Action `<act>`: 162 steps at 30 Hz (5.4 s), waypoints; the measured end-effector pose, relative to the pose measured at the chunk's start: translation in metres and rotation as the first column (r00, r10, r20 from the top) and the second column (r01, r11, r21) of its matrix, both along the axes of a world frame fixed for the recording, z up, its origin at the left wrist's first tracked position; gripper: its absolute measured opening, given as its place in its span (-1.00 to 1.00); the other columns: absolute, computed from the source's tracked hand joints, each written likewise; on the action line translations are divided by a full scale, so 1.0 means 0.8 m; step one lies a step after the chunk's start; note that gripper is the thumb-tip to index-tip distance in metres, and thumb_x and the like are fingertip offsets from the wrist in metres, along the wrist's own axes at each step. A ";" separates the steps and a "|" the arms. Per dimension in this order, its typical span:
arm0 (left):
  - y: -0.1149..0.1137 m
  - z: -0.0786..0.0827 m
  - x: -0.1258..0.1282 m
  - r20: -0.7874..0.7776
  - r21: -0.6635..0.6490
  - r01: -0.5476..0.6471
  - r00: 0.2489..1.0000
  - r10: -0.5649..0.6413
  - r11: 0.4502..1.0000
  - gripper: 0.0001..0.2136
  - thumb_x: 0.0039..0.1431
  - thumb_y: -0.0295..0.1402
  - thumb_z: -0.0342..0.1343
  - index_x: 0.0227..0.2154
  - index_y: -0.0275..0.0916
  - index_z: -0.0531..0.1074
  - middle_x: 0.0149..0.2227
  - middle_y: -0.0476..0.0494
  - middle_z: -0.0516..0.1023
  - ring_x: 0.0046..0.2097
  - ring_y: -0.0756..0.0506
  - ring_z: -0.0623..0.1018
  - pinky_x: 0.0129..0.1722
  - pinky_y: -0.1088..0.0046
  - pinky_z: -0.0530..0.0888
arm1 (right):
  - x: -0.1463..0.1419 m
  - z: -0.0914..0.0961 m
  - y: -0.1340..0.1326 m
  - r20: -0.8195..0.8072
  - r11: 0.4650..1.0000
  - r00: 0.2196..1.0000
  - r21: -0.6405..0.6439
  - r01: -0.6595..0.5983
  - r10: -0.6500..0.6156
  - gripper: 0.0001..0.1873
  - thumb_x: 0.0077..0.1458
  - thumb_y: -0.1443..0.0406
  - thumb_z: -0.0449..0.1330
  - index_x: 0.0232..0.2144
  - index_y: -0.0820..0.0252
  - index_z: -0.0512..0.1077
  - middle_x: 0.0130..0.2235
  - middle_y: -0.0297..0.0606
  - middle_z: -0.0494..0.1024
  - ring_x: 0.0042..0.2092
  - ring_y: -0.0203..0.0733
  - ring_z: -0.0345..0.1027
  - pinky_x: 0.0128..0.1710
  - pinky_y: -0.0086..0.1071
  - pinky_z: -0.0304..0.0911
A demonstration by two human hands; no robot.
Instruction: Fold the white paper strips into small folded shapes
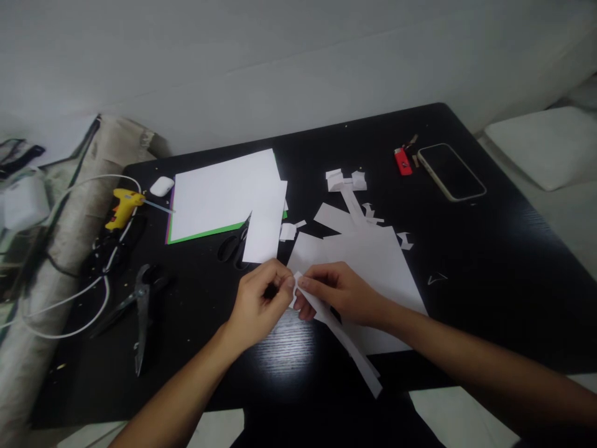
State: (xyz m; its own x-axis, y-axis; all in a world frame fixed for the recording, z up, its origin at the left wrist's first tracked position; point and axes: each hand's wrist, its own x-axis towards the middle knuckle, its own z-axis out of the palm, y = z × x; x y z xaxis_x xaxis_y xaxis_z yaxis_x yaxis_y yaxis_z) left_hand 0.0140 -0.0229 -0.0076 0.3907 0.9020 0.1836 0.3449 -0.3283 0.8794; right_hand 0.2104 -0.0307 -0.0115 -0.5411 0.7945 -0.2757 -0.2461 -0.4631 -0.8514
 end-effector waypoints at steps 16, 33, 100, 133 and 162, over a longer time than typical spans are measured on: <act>0.006 -0.004 -0.004 0.001 -0.145 -0.096 0.995 0.097 0.985 -0.83 0.27 -0.38 0.09 -0.46 -0.25 0.39 -0.54 0.02 0.37 -0.50 0.01 0.33 -0.49 0.51 0.29 | -0.001 -0.005 0.002 0.057 0.997 0.998 -0.073 0.032 -0.028 -0.65 0.16 0.07 0.33 -0.41 0.29 0.53 -0.44 -0.26 0.63 -0.47 -0.29 0.53 -0.42 -0.41 0.47; 0.016 -0.002 0.000 0.124 -0.421 -0.154 0.966 0.225 0.894 -0.68 0.26 -0.22 0.17 -0.55 -0.28 0.36 -0.62 0.07 0.35 -0.56 0.07 0.31 -0.53 0.57 0.26 | -0.003 -0.007 0.003 0.068 0.998 0.997 -0.052 -0.036 0.039 -0.58 0.16 0.03 0.30 -0.42 0.33 0.53 -0.43 -0.22 0.61 -0.45 -0.27 0.54 -0.40 -0.40 0.48; 0.037 0.004 -0.024 0.027 -0.689 0.218 0.961 -0.276 0.691 -0.79 0.20 -0.22 0.21 -0.35 -0.28 0.62 -0.48 -0.10 0.60 -0.60 0.05 0.44 -0.68 0.63 0.25 | 0.027 0.010 0.063 0.434 0.793 0.696 -0.076 -0.604 0.572 -0.67 0.23 0.11 0.26 -0.30 0.31 0.60 -0.44 -0.26 0.63 -0.60 -0.45 0.32 -0.58 -0.55 0.20; 0.051 -0.006 -0.034 0.190 -0.772 0.355 0.921 -0.340 0.528 -0.81 0.24 -0.25 0.21 -0.37 -0.29 0.53 -0.51 -0.04 0.55 -0.61 0.06 0.47 -0.62 0.59 0.41 | 0.030 0.008 0.080 0.397 0.728 0.659 -0.035 -0.685 0.639 -0.66 0.28 0.16 0.19 -0.36 0.33 0.58 -0.48 -0.30 0.59 -0.63 -0.48 0.24 -0.59 -0.55 0.15; 0.069 0.016 -0.015 -0.083 -0.620 0.322 0.880 -0.467 0.716 -0.76 0.33 -0.20 0.07 -0.29 -0.29 0.48 -0.40 -0.08 0.51 -0.38 -0.06 0.58 -0.54 0.55 0.49 | 0.044 0.007 0.093 0.467 0.778 0.692 0.014 -0.628 0.550 -0.66 0.25 0.14 0.20 -0.38 0.33 0.53 -0.42 -0.24 0.59 -0.54 -0.42 0.33 -0.58 -0.55 0.21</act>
